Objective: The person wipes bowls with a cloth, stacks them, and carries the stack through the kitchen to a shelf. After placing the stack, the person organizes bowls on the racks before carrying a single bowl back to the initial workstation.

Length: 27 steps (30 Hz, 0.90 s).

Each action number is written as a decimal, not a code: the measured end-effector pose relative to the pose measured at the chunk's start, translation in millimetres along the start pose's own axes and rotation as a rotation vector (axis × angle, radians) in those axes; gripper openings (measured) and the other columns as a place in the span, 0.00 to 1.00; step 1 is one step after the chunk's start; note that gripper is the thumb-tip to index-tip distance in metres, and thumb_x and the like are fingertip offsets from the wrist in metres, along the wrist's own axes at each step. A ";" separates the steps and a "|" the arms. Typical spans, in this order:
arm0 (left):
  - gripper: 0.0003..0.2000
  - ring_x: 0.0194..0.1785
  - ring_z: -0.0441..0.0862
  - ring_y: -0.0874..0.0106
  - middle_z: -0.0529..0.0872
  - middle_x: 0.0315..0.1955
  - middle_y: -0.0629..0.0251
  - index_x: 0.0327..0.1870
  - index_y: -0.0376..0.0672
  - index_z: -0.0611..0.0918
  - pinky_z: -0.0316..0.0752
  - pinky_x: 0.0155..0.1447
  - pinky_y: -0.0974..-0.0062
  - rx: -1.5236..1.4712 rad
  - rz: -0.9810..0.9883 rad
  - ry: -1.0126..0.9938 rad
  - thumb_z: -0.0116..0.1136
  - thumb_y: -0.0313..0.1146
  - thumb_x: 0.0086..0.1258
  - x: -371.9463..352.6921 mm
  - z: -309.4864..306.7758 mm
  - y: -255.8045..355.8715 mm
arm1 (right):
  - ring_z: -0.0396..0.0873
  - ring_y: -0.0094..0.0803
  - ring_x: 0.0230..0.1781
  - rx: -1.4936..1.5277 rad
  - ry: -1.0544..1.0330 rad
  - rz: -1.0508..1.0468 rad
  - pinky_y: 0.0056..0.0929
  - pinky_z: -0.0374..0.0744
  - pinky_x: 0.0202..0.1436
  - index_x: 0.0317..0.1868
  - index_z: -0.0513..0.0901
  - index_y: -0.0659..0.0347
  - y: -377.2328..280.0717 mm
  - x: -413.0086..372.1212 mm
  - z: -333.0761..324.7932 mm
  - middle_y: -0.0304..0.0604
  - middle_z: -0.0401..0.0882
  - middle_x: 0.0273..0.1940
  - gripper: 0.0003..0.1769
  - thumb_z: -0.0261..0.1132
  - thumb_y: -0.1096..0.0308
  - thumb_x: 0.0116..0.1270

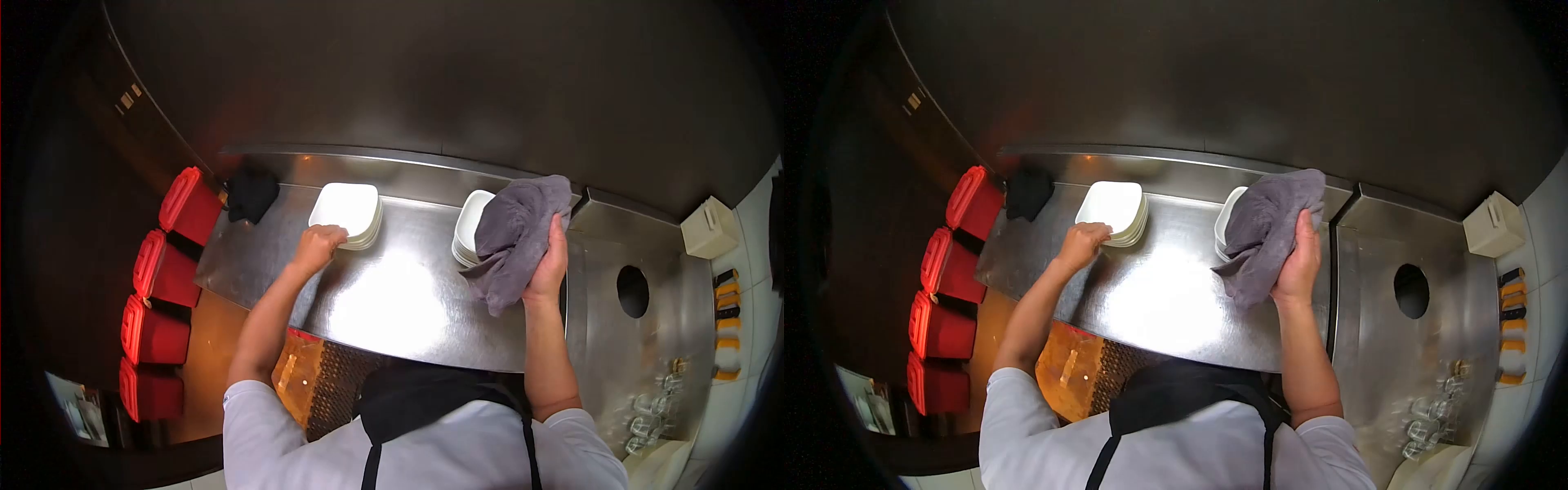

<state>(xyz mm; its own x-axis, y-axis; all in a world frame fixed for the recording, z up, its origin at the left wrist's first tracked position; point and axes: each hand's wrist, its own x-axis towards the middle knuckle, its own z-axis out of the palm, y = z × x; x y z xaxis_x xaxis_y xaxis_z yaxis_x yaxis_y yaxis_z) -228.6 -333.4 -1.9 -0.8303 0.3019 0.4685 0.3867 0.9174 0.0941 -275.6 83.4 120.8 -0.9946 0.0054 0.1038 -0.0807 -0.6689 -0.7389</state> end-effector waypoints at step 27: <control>0.81 0.75 0.60 0.42 0.53 0.75 0.35 0.77 0.29 0.32 0.52 0.78 0.46 -0.763 -0.476 0.153 0.88 0.50 0.30 135.8 101.2 238.8 | 0.84 0.50 0.50 -1.303 -0.577 0.060 0.42 0.79 0.54 0.56 0.80 0.69 75.1 74.4 -40.4 0.57 0.86 0.49 0.37 0.71 0.43 0.59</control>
<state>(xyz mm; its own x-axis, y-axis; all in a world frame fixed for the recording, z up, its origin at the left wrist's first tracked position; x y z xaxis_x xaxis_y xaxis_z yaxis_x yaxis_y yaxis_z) -289.7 -47.1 -4.8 -0.9288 -0.1527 0.3377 0.2225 0.4989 0.8376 -358.3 63.6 46.2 -0.8584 -0.5082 0.0693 -0.3566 0.4941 -0.7929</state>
